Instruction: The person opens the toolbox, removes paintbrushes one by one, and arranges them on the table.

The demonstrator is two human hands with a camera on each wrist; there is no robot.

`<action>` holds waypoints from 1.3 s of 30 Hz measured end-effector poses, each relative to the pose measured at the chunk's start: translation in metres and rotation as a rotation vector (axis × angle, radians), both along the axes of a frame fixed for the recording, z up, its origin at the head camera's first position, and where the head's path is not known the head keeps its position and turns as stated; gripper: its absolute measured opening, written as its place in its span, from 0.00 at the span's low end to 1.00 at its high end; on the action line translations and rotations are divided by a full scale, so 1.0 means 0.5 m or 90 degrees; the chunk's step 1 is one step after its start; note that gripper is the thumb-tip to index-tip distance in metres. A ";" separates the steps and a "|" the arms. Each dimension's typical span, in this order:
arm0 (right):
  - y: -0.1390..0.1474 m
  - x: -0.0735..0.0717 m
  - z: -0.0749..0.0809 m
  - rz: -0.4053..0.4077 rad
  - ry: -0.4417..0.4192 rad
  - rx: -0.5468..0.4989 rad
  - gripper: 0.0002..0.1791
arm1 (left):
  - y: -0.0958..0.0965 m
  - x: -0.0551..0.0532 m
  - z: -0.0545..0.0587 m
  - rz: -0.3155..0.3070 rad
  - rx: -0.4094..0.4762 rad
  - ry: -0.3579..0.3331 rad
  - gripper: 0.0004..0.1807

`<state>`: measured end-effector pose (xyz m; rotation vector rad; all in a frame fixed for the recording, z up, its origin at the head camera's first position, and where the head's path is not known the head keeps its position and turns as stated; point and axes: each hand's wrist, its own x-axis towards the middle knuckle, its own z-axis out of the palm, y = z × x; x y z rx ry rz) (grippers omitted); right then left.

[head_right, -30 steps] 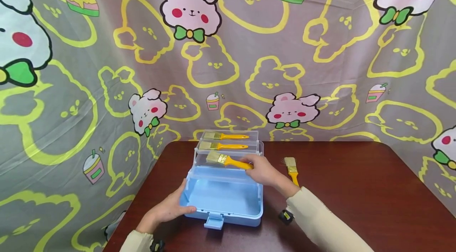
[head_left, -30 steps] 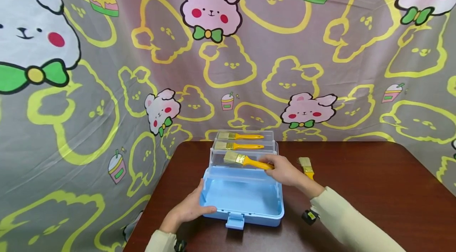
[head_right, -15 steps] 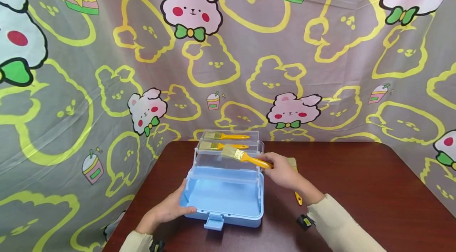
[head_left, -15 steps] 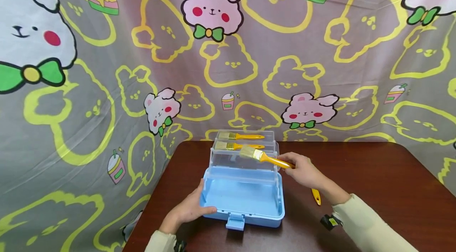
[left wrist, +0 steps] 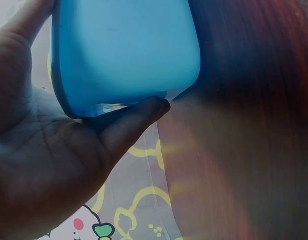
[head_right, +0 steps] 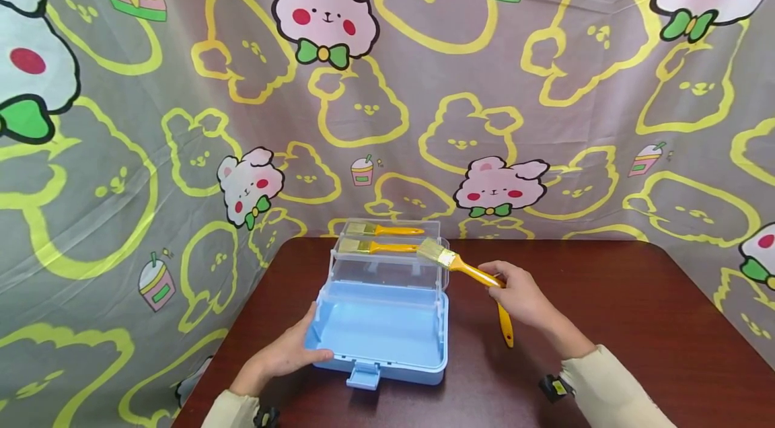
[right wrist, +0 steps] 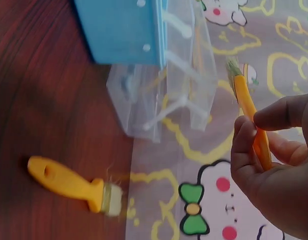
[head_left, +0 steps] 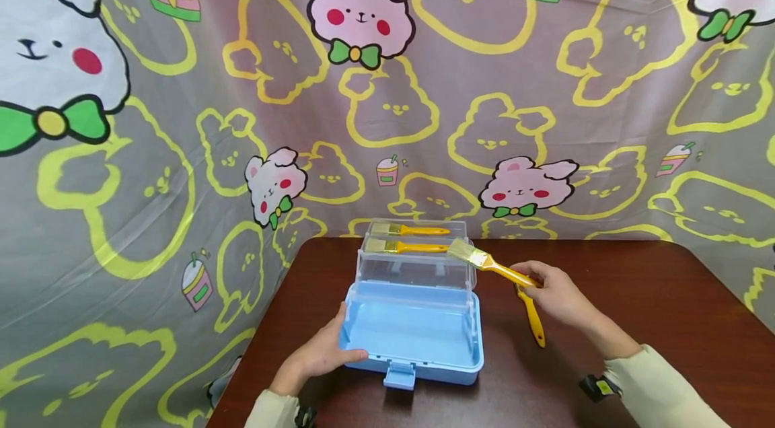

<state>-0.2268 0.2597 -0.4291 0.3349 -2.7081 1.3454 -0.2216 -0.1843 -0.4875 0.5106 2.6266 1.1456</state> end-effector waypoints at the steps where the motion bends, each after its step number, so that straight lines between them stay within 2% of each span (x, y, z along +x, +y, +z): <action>1: 0.008 0.001 -0.002 -0.005 -0.002 -0.003 0.19 | 0.000 -0.001 0.000 0.000 0.001 -0.001 0.63; 12: 0.090 0.018 -0.026 -0.090 0.029 0.076 0.22 | 0.004 0.004 0.006 0.005 0.005 -0.010 0.64; 25: 0.174 0.029 -0.069 -0.141 0.058 0.138 0.19 | 0.003 0.001 0.005 0.008 0.000 -0.016 0.64; 39: 0.220 0.032 -0.114 -0.147 -0.035 0.107 0.20 | 0.002 0.005 0.005 0.015 -0.015 -0.023 0.64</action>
